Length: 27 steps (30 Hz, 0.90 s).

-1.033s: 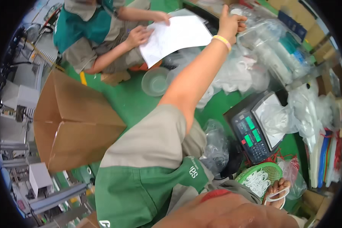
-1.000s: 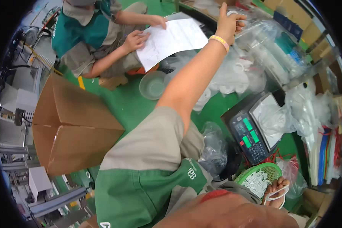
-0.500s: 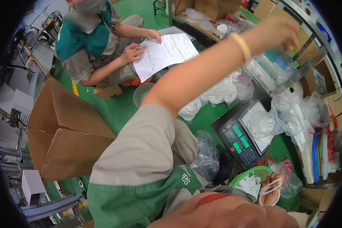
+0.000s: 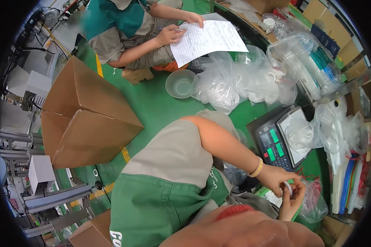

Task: Weighing batches of white plastic rings on a scale and packing them into plastic bags.

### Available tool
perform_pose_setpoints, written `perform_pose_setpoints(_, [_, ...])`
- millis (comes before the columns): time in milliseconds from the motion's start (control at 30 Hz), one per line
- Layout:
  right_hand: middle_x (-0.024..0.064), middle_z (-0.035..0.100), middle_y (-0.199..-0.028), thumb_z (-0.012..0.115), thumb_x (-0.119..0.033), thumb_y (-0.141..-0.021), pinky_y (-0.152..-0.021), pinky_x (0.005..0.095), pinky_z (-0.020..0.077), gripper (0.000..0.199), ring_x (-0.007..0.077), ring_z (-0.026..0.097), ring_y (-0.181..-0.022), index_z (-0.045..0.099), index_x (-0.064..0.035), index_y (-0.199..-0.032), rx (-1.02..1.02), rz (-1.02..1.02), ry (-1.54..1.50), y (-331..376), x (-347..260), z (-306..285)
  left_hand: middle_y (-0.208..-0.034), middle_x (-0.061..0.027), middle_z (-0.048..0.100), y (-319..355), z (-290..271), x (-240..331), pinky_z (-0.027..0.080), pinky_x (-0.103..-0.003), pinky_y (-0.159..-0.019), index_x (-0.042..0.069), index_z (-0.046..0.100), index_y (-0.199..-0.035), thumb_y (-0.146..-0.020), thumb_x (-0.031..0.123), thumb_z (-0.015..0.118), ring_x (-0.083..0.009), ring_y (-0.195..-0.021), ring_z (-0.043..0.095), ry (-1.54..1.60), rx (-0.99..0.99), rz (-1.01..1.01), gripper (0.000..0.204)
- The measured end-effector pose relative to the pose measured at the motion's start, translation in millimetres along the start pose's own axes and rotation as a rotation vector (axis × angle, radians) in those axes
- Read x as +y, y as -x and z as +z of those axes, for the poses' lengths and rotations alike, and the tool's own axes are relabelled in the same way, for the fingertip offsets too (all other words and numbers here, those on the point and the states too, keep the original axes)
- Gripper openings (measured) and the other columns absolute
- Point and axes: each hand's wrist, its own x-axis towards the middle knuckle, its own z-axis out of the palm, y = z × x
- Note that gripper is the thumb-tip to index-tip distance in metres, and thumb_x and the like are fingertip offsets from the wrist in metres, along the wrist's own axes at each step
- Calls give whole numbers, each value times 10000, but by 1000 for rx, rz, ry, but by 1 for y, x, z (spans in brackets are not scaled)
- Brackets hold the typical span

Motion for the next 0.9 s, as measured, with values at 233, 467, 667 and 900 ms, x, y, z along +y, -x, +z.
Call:
perform_pose_setpoints(233, [41, 472, -864, 521, -27, -819, -728, 222, 380, 234, 107, 450, -782, 474, 12, -1045, 118, -39, -51, 4, 1, 0, -691, -88, 598, -3, -17, 1, 424, -297, -562, -6, 497, -1021, -747, 117, 586, -141, -651, 580, 103, -20, -88, 314])
perform_pose_setpoints(467, [45, 531, -931, 486, -24, -842, -694, 213, 399, 208, 100, 501, -805, 520, 15, -1044, -6, 45, -48, 4, 12, -7, -785, -121, 613, -14, -28, 7, 480, -286, -700, -28, 386, -1150, -782, 55, 603, -188, -727, 618, 751, -240, -24, 436])
perform_pose_setpoints(667, [53, 532, -931, 428, 52, -751, -738, 232, 403, 282, 124, 508, -833, 517, 32, -1018, -8, -44, 83, -2, 10, -7, -819, -154, 633, -7, -30, 12, 473, -272, -699, -49, 390, -1219, -745, 19, 623, -184, -722, 628, 662, -365, -120, 533])
perform_pose_setpoints(900, [92, 513, -1004, 464, 49, -738, -772, 253, 402, 227, 156, 506, -878, 519, 39, -958, 8, -17, -71, -11, 12, 7, -832, -107, 615, 9, -42, 17, 454, -246, -638, -4, 403, -1239, -760, 13, 591, -130, -672, 585, 636, -317, -88, 514])
